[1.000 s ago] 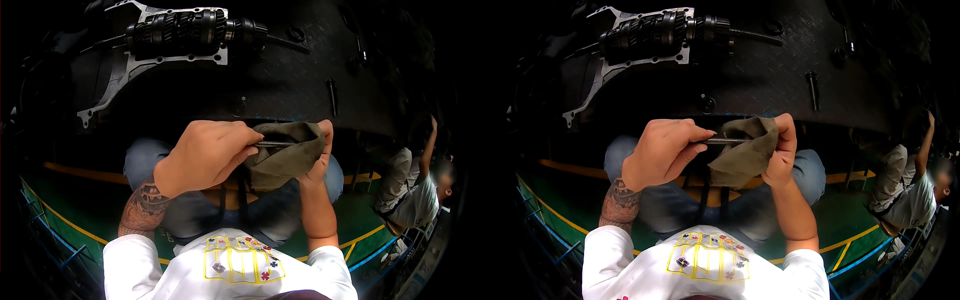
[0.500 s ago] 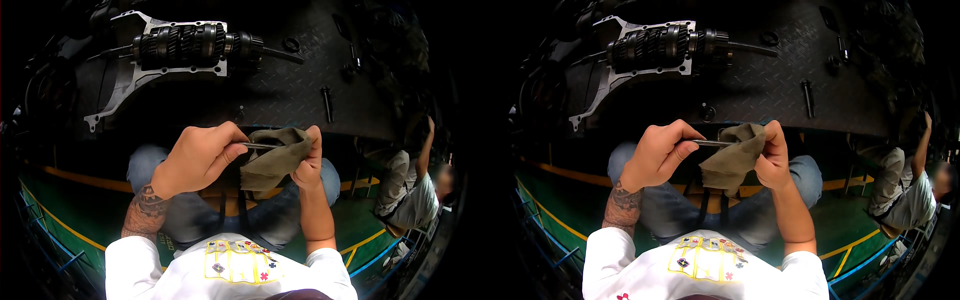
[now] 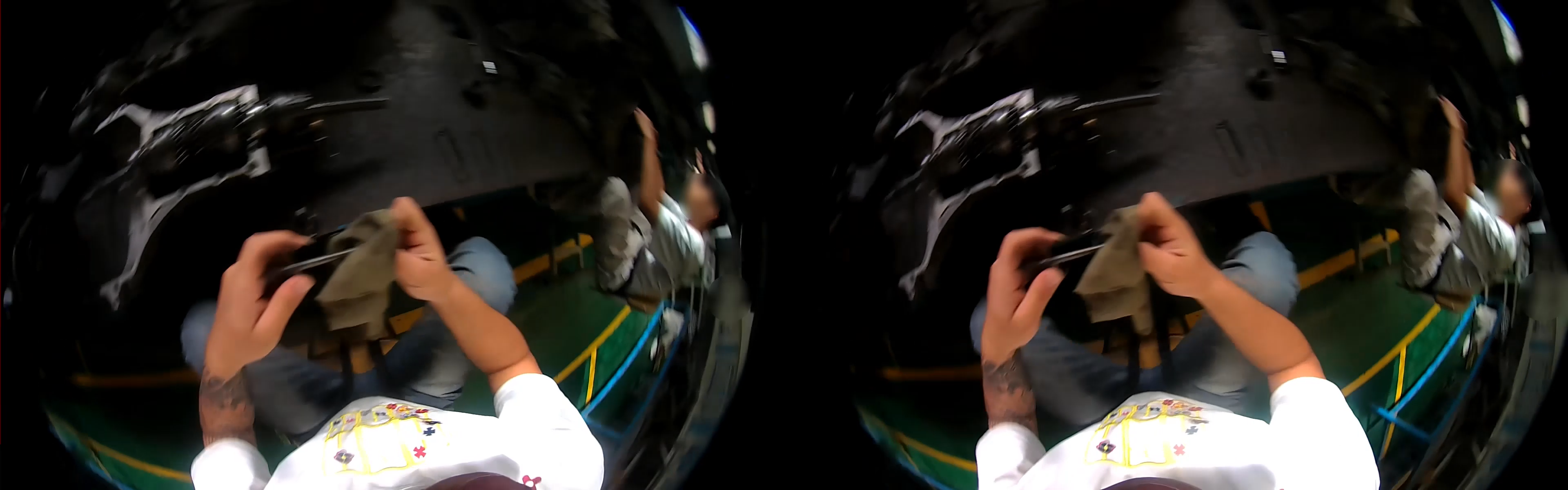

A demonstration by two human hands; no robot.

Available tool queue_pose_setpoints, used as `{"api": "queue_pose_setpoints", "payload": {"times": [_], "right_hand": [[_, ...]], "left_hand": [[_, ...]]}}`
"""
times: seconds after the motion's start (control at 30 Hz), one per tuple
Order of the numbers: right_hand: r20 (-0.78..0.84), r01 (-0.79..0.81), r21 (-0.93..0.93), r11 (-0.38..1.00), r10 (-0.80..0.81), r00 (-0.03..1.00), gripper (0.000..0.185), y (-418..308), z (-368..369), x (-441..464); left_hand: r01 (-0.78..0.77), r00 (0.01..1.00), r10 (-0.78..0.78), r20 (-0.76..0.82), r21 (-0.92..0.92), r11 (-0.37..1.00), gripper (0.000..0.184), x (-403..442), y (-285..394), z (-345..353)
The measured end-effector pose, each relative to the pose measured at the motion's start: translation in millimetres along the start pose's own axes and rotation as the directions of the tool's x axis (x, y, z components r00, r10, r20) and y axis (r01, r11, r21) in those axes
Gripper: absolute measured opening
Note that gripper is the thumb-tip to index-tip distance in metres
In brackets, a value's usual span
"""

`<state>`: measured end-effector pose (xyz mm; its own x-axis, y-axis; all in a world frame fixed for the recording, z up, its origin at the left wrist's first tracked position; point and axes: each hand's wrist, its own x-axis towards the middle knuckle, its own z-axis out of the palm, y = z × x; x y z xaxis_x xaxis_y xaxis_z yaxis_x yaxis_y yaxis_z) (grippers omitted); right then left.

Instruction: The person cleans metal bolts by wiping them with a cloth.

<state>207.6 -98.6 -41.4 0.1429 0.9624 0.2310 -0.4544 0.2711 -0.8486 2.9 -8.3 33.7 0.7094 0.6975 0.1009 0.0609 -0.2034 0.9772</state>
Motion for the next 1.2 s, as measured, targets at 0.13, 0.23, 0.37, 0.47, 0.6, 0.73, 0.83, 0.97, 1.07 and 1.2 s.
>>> {"api": "queue_pose_setpoints", "payload": {"times": [0.13, 0.23, 0.37, 0.47, 0.6, 0.73, 0.83, 0.97, 1.07, 1.2], "right_hand": [[-0.022, -0.001, 0.106, 0.994, 0.003, 1.000, 0.018, -4, -1, 6], [0.011, -0.025, 0.160, 0.987, 0.023, 1.000, 0.017, 1, -1, 5], [0.025, -0.070, 0.170, 0.983, 0.067, 0.997, 0.020, -10, 0, 1], [0.047, -0.065, 0.155, 0.986, 0.058, 0.997, 0.020, -16, 0, 0], [0.087, -0.025, 0.166, 0.986, 0.010, 0.996, 0.019, -15, -5, 0], [0.023, 0.000, 0.063, 0.998, -0.001, 1.000, 0.017, -16, -5, 0], [-0.086, 0.069, -0.040, 0.997, -0.072, 0.994, 0.016, -12, -6, 2], [-0.104, 0.028, 0.193, 0.981, -0.008, 0.995, 0.016, -14, -5, 2], [-0.123, 0.008, 0.262, 0.965, 0.025, 0.992, 0.016, -11, -9, 1], [-0.198, 0.041, 0.278, 0.960, 0.016, 0.980, 0.018, -6, -8, 3]], "left_hand": [[-0.013, 0.992, 0.013, -0.127, 0.001, 1.000, 0.020, -5, -1, 8], [-0.039, 0.987, 0.084, -0.135, 0.309, 0.950, 0.013, -4, 4, 2], [-0.023, 0.974, 0.112, -0.197, 0.409, 0.912, 0.012, -2, 9, 10], [-0.096, 0.984, 0.157, -0.081, 0.502, 0.860, 0.018, -4, 3, 2], [-0.201, 0.977, 0.206, 0.056, 0.568, 0.798, 0.028, 0, -10, -2], [-0.107, 0.993, 0.121, -0.005, 0.434, 0.895, 0.029, 0, -10, 4], [-0.148, 0.978, 0.191, -0.080, 0.371, 0.917, 0.014, 1, -7, 14], [-0.180, 0.972, 0.208, -0.112, 0.221, 0.959, 0.024, -5, -9, 12], [-0.219, 0.974, 0.224, -0.043, 0.089, 0.972, 0.029, -5, -5, 15], [-0.312, 0.941, 0.319, -0.111, 0.076, 0.947, 0.027, 3, -11, -1]]}}
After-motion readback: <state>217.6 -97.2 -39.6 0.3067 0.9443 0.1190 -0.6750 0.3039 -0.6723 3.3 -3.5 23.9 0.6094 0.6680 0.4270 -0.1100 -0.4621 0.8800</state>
